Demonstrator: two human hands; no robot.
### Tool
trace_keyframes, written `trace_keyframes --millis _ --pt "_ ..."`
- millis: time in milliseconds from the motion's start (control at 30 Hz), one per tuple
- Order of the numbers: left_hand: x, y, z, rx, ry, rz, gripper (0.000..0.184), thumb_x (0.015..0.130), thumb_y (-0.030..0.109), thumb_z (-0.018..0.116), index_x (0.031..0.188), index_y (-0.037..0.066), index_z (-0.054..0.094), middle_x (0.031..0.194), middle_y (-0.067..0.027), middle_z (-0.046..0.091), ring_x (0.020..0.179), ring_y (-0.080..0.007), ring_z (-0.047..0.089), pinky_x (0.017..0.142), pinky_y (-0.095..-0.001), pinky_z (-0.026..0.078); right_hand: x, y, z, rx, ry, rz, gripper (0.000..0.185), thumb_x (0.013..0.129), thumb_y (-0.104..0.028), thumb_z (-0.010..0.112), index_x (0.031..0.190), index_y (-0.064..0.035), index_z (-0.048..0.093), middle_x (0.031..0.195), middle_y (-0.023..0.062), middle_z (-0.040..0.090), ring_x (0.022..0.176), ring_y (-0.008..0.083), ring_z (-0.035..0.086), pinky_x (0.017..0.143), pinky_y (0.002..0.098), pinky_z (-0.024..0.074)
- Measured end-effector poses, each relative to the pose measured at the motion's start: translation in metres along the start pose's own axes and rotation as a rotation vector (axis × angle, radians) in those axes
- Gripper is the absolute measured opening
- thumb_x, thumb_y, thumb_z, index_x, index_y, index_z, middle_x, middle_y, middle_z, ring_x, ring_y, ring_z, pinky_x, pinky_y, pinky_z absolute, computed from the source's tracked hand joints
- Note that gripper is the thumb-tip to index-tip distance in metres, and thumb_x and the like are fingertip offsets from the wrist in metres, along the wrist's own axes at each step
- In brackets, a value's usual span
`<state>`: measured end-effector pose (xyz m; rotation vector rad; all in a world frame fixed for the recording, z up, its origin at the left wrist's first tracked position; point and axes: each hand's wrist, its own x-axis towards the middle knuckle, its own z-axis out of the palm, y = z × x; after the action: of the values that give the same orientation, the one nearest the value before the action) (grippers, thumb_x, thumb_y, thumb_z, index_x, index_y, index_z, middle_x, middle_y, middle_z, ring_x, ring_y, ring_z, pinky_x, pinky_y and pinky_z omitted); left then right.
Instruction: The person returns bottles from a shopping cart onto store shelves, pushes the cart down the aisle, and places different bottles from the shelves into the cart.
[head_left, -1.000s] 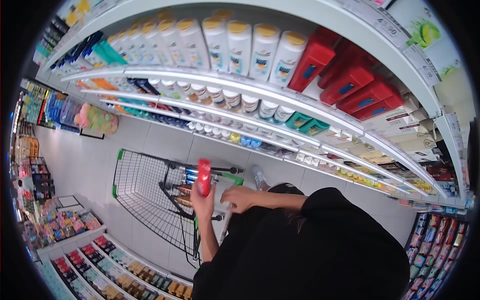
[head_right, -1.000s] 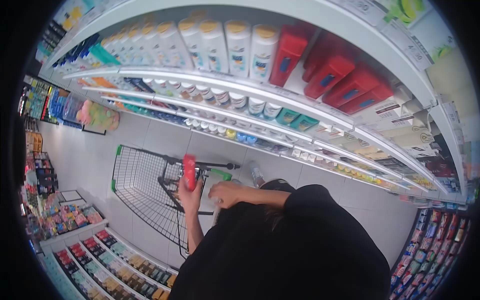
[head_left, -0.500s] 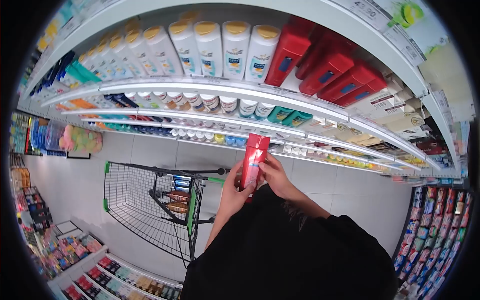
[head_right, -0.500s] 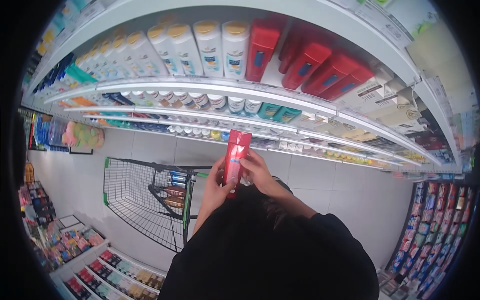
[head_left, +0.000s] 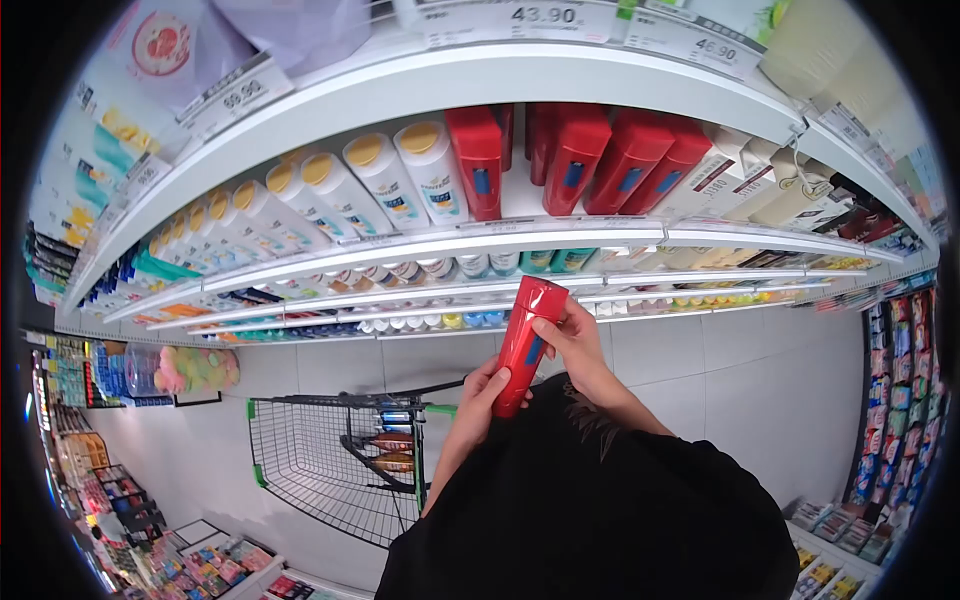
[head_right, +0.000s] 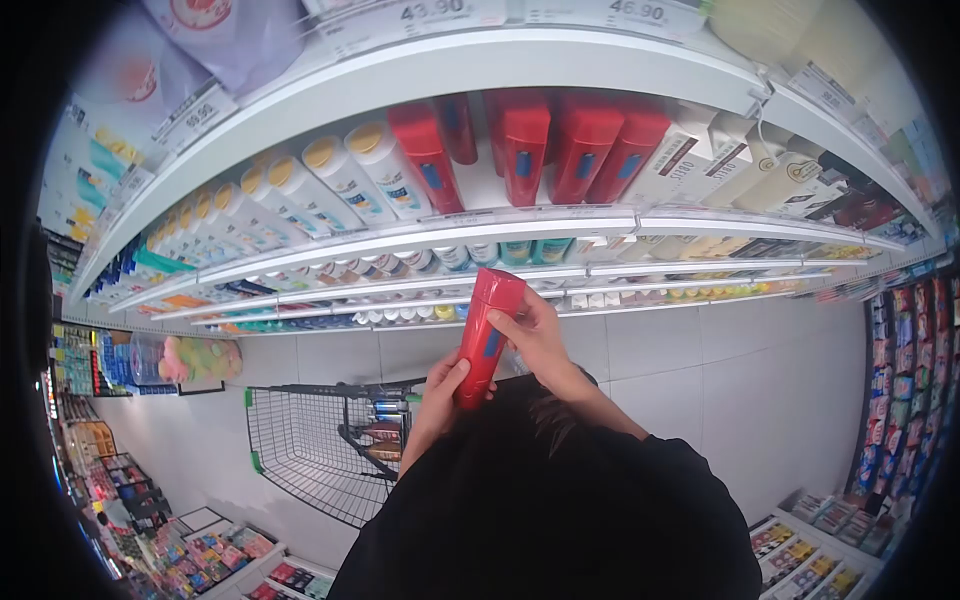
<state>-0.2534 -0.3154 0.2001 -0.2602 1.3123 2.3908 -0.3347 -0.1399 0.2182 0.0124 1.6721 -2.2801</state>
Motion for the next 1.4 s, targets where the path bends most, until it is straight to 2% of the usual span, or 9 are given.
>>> trace_keyframes --millis 233,333,400,633,700,733,867,1300,1400 --pt "0.011 0.013 0.002 0.289 -0.021 0.150 0.047 0.102 0.027 0.057 0.137 -0.002 0.050 0.111 -0.0104 0.066 0.098 -0.0163 0.065 0.088 -0.0314 0.051 -0.003 -0.032 0.002 0.037 -0.056 -0.253 0.055 0.087 -0.012 0.077 0.136 -0.0014 0.053 0.101 0.0007 0.068 0.074 0.0011 0.056 0.059 0.0194 0.0447" --pt "0.016 0.023 0.009 0.429 0.122 0.264 0.044 0.101 0.020 0.057 0.138 -0.003 0.051 0.118 -0.0133 0.066 0.106 -0.0187 0.063 0.095 -0.0333 0.048 -0.007 -0.059 0.002 -0.268 -0.064 -0.281 0.063 0.082 -0.006 0.080 0.137 0.0018 0.050 0.110 0.0048 0.067 0.076 0.0019 0.058 0.061 0.0194 0.0466" --pt "0.022 0.034 0.011 0.685 0.242 0.452 0.038 0.100 0.014 0.056 0.134 -0.003 0.055 0.124 -0.0168 0.065 0.110 -0.0199 0.063 0.096 -0.0334 0.047 -0.001 -0.078 0.006 -0.265 0.060 -0.535 0.067 0.079 -0.002 0.080 0.137 0.0033 0.047 0.115 0.0075 0.066 0.075 0.0027 0.058 0.059 0.0187 0.0456" --pt "0.024 0.024 -0.017 0.693 0.186 0.400 0.034 0.097 0.013 0.059 0.128 -0.001 0.060 0.116 -0.0146 0.070 0.101 -0.0195 0.066 0.091 -0.0326 0.051 0.038 -0.135 0.041 -0.223 0.355 -1.048 0.066 0.079 -0.001 0.080 0.137 0.0016 0.047 0.120 0.0142 0.065 0.084 0.0115 0.066 0.057 0.0204 0.0471" --pt "0.019 0.017 -0.024 0.793 0.230 0.408 0.033 0.095 0.013 0.061 0.125 -0.001 0.061 0.111 -0.0126 0.071 0.095 -0.0206 0.068 0.083 -0.0320 0.053 0.060 -0.127 0.038 -0.514 0.413 -1.296 0.065 0.078 -0.003 0.081 0.135 -0.0018 0.049 0.120 0.0195 0.064 0.087 0.0223 0.070 0.059 0.0255 0.0519" --pt "0.016 0.011 -0.030 0.793 0.232 0.413 0.033 0.095 0.013 0.061 0.125 -0.001 0.061 0.111 -0.0126 0.071 0.095 -0.0206 0.068 0.083 -0.0320 0.053 0.066 -0.129 0.038 -0.589 0.425 -1.312 0.057 0.079 -0.007 0.080 0.130 -0.0058 0.054 0.120 0.0215 0.063 0.087 0.0290 0.070 0.063 0.0308 0.0556" --pt "0.000 -0.017 -0.057 0.965 0.331 0.294 0.031 0.094 0.015 0.062 0.122 0.001 0.063 0.107 -0.0138 0.071 0.091 -0.0247 0.070 0.075 -0.0334 0.054 0.073 -0.123 0.044 -0.688 0.385 -1.138 0.041 0.085 -0.016 0.075 0.123 -0.0092 0.061 0.120 0.0189 0.064 0.083 0.0316 0.070 0.065 0.0369 0.0560" --pt "-0.033 -0.110 -0.146 1.060 0.635 0.173 0.025 0.089 0.014 0.061 0.111 0.004 0.068 0.095 -0.0158 0.072 0.086 -0.0327 0.070 0.077 -0.0418 0.054 0.095 -0.122 0.051 -0.989 0.403 -1.044 0.046 0.090 -0.022 0.070 0.132 -0.0140 0.053 0.121 0.0146 0.061 0.080 0.0344 0.069 0.059 0.0411 0.0564" --pt "-0.030 -0.115 -0.141 1.112 0.704 0.127 0.025 0.088 0.016 0.062 0.110 0.008 0.069 0.092 -0.0144 0.071 0.085 -0.0330 0.069 0.077 -0.0428 0.053 0.098 -0.126 0.051 -1.030 0.387 -1.029 0.046 0.092 -0.020 0.070 0.132 -0.0074 0.052 0.127 0.0173 0.060 0.073 0.0303 0.067 0.059 0.0361 0.0545"
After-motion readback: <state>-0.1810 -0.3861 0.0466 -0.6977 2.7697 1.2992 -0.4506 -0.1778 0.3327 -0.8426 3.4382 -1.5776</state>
